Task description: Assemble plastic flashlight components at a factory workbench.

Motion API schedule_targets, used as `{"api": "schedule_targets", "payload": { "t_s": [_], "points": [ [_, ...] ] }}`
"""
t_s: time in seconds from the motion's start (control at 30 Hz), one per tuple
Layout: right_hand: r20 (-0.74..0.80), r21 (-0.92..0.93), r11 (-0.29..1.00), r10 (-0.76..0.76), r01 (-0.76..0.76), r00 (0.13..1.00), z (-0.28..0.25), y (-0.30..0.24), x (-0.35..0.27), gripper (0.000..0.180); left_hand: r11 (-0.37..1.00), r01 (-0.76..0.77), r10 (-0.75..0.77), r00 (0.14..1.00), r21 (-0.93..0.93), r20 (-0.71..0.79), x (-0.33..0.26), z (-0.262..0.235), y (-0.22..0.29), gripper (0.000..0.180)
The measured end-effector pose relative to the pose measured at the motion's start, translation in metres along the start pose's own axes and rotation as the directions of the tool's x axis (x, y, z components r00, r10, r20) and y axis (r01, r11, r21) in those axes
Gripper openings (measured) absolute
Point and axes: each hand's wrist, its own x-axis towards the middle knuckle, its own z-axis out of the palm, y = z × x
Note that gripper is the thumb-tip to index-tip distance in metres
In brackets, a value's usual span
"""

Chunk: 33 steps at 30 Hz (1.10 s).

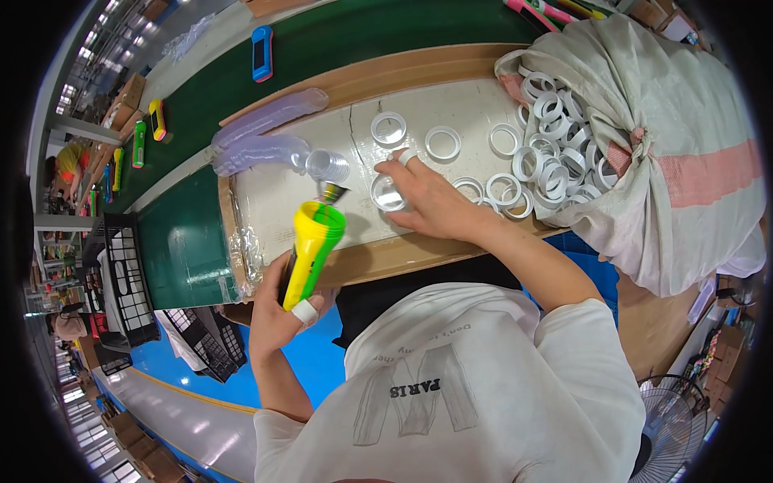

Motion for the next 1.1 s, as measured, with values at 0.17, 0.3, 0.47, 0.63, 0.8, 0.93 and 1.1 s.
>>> {"api": "schedule_targets", "payload": {
  "t_s": [0.17,0.3,0.47,0.63,0.8,0.93,1.1],
  "points": [
    [-0.099,0.046,0.993,-0.106,0.111,0.989,-0.013,-0.016,-0.012,0.073,1.000,-0.003,-0.004,0.969,0.027,0.248,0.002,-0.005,0.031,0.069],
    [-0.075,0.093,0.984,-0.142,0.149,0.987,-0.022,-0.017,-0.023,0.072,0.955,0.276,-0.212,0.893,-0.112,0.397,0.007,-0.001,0.071,0.065],
    [-0.111,0.096,0.967,-0.226,0.237,0.968,-0.030,-0.016,-0.033,0.068,0.943,-0.080,-0.059,0.915,0.323,0.400,0.024,0.013,0.094,0.062],
    [-0.179,0.100,0.973,-0.189,0.209,0.966,-0.037,-0.008,-0.043,0.064,0.889,-0.157,-0.022,0.923,0.429,0.383,0.038,0.031,0.113,0.065],
    [-0.233,0.121,0.966,-0.194,0.227,0.953,-0.043,0.006,-0.050,0.055,0.822,-0.271,0.078,0.924,0.501,0.373,0.043,0.045,0.130,0.063],
    [-0.240,0.029,0.982,-0.177,0.189,0.954,-0.054,0.005,-0.053,0.054,0.648,-0.399,0.244,0.915,0.648,0.320,0.042,0.045,0.141,0.059],
    [-0.176,0.027,0.990,-0.133,0.140,0.975,-0.066,-0.012,-0.057,0.061,0.455,-0.467,0.272,0.884,0.758,0.381,0.043,0.052,0.142,0.060]
  ]
}}
